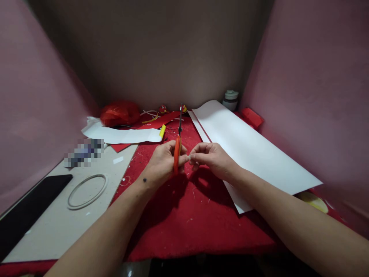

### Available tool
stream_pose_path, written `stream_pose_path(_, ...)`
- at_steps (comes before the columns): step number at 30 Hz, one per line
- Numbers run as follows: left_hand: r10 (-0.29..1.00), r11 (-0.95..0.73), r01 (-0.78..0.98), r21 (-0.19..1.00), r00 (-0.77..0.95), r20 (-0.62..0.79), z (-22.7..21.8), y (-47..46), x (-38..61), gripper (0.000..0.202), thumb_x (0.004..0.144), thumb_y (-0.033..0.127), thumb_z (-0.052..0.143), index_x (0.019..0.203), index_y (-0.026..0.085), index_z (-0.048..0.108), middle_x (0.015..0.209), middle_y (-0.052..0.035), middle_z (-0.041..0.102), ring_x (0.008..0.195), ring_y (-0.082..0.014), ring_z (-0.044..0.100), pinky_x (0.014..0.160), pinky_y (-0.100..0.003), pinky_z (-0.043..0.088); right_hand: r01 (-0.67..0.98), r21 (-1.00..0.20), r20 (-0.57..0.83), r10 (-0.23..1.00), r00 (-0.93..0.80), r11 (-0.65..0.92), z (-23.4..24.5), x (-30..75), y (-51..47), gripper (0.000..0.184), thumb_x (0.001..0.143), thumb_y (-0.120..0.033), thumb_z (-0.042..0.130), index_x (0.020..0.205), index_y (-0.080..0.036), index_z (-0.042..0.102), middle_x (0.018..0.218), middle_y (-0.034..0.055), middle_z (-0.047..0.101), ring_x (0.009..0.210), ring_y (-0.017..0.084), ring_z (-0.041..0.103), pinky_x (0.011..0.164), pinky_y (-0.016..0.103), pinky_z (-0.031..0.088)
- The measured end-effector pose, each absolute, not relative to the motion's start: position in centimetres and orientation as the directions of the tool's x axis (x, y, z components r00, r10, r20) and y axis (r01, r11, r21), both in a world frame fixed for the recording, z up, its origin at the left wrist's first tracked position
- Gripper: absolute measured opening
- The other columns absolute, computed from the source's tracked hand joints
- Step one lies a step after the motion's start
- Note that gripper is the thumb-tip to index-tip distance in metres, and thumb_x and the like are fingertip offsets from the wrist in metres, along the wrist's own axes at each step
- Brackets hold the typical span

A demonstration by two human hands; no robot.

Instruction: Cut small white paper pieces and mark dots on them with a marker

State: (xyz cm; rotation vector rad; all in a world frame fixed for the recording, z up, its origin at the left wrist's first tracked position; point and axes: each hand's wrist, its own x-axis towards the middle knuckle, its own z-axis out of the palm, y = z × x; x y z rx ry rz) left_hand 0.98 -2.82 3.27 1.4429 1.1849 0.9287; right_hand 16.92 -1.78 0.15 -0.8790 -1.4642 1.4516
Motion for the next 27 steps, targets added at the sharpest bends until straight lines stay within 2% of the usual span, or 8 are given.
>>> stream_pose_path(3, 0.978, 0.006, 0.208, 0.978, 0.201, -0.048, 3.4, -2.9, 1.1, 0.028, 0.062, 0.022, 0.073, 0.075, 0.017, 0.049, 0.047, 0.0065, 0.050, 0.038, -0.0077, 0.048, 0.035, -0.018, 0.032, -0.031, -0.993, 0.114, 0.924, -0.366, 0.110, 0.4, 17.0, -1.8, 0.008, 0.071, -0.019, 0.062, 0.063, -0.017, 0.062, 0.061, 0.0009, 0.061, 0.055, 0.011, 0.054, 0.058, 0.028, 0.044)
stream_pose_path(10, 0.994, -0.001, 0.217, 0.976, 0.107, -0.023, 3.9, -3.1, 1.0, 0.014, 0.070, 0.018, 0.064, 0.079, 0.016, 0.053, 0.043, 0.0046, 0.052, 0.038, -0.0073, 0.046, 0.037, -0.017, 0.029, -0.238, -0.971, 0.065, 0.947, -0.314, -0.012, -0.2, 17.0, -1.4, 0.008, 0.070, -0.021, 0.066, 0.068, -0.016, 0.061, 0.062, 0.0000, 0.062, 0.052, 0.010, 0.057, 0.057, 0.028, 0.047)
stream_pose_path(18, 0.990, -0.020, 0.225, 0.974, 0.140, -0.012, 3.8, -3.2, 1.2, 0.016, 0.070, 0.022, 0.066, 0.076, 0.016, 0.052, 0.047, 0.0047, 0.052, 0.039, -0.0059, 0.044, 0.037, -0.017, 0.028, -0.231, -0.973, 0.056, 0.940, -0.336, -0.024, -0.2, 16.8, -1.8, 0.009, 0.072, -0.023, 0.066, 0.068, -0.016, 0.062, 0.066, 0.0016, 0.064, 0.053, 0.010, 0.057, 0.057, 0.027, 0.046)
stream_pose_path(21, 0.993, 0.014, 0.255, 0.967, 0.109, -0.044, 3.7, -3.3, 1.4, 0.014, 0.073, 0.023, 0.060, 0.081, 0.016, 0.052, 0.047, 0.0047, 0.053, 0.035, -0.0060, 0.039, 0.035, -0.018, 0.026, -0.281, -0.959, 0.047, 0.964, -0.263, -0.031, 0.0, 16.7, -1.8, 0.011, 0.070, -0.025, 0.068, 0.069, -0.015, 0.062, 0.065, 0.0014, 0.065, 0.054, 0.010, 0.057, 0.059, 0.026, 0.045)
stream_pose_path(23, 0.989, 0.031, 0.289, 0.957, 0.131, -0.071, 3.4, -3.3, 1.4, 0.017, 0.075, 0.025, 0.056, 0.088, 0.017, 0.050, 0.050, 0.0036, 0.055, 0.036, -0.0087, 0.042, 0.035, -0.019, 0.030, -0.372, -0.928, 0.036, 0.982, -0.184, -0.036, 0.3, 16.7, -1.8, 0.011, 0.069, -0.024, 0.069, 0.069, -0.014, 0.063, 0.064, 0.0010, 0.065, 0.055, 0.011, 0.058, 0.062, 0.027, 0.046)
stream_pose_path(25, 0.982, -0.044, 0.371, 0.928, 0.186, -0.027, 2.8, -3.2, 1.3, 0.018, 0.076, 0.025, 0.053, 0.092, 0.017, 0.047, 0.060, 0.0008, 0.059, 0.048, -0.0135, 0.053, 0.043, -0.023, 0.040, -0.483, -0.875, 0.026, 0.992, -0.123, -0.037, 0.6, 16.6, -1.8, 0.009, 0.068, -0.021, 0.069, 0.069, -0.014, 0.063, 0.065, 0.0013, 0.066, 0.057, 0.011, 0.060, 0.065, 0.028, 0.046)
stream_pose_path(27, 0.963, -0.235, 0.529, 0.815, 0.243, 0.120, 2.2, -3.2, 1.3, 0.014, 0.077, 0.023, 0.051, 0.089, 0.018, 0.046, 0.074, -0.0024, 0.060, 0.065, -0.0161, 0.059, 0.059, -0.028, 0.046, -0.595, -0.802, 0.003, 0.995, -0.097, -0.055, 0.9, 16.5, -1.9, 0.005, 0.069, -0.017, 0.069, 0.068, -0.015, 0.064, 0.069, 0.0022, 0.067, 0.063, 0.012, 0.061, 0.069, 0.028, 0.047)
